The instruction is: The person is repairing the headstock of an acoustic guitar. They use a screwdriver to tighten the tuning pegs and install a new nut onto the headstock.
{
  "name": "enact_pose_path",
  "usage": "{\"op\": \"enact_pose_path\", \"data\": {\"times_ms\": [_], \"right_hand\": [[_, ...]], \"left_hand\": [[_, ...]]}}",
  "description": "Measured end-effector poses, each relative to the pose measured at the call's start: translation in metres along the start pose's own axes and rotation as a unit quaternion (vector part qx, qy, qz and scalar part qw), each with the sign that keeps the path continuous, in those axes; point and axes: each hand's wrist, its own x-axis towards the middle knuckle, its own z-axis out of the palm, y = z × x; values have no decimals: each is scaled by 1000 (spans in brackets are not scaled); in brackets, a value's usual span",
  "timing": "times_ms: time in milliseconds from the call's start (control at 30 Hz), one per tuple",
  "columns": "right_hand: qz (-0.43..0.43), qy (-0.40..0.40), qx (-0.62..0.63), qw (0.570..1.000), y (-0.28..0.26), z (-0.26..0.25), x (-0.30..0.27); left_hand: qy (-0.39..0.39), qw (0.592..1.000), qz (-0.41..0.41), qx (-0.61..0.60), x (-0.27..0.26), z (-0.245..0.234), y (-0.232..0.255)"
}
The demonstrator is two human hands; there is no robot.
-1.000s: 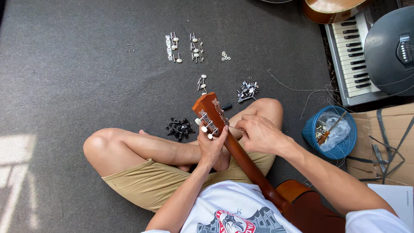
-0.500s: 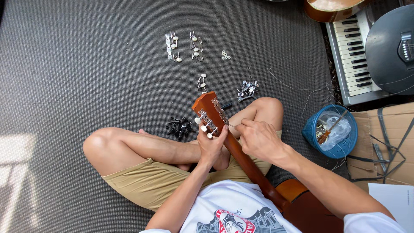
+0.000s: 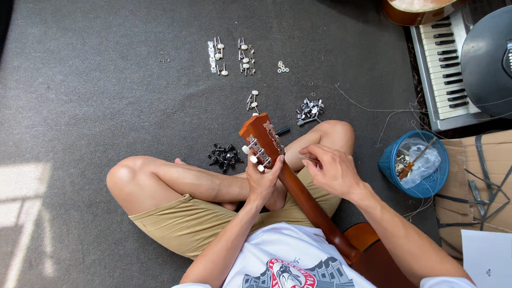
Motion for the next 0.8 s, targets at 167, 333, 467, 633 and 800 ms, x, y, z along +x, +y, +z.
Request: {"op": "enact_pose_path", "data": {"times_ms": [167, 333, 467, 633, 800], "right_hand": [[-104, 147, 25, 983, 25, 52, 10], [-206, 226, -10, 952, 27, 68, 22], [-290, 244, -41, 925, 20, 54, 24], [-276, 209, 20, 938, 21, 59, 26], [-54, 143, 141, 978, 9, 62, 23]], "left_hand": [[-3, 1000, 8, 22, 0, -1, -2], [-19, 999, -14, 25, -1, -6, -9], [-5, 998, -53, 21, -2, -3, -13], [-4, 993, -120, 9, 2, -4, -13], [-1, 990, -137, 37, 3, -6, -16]]}}
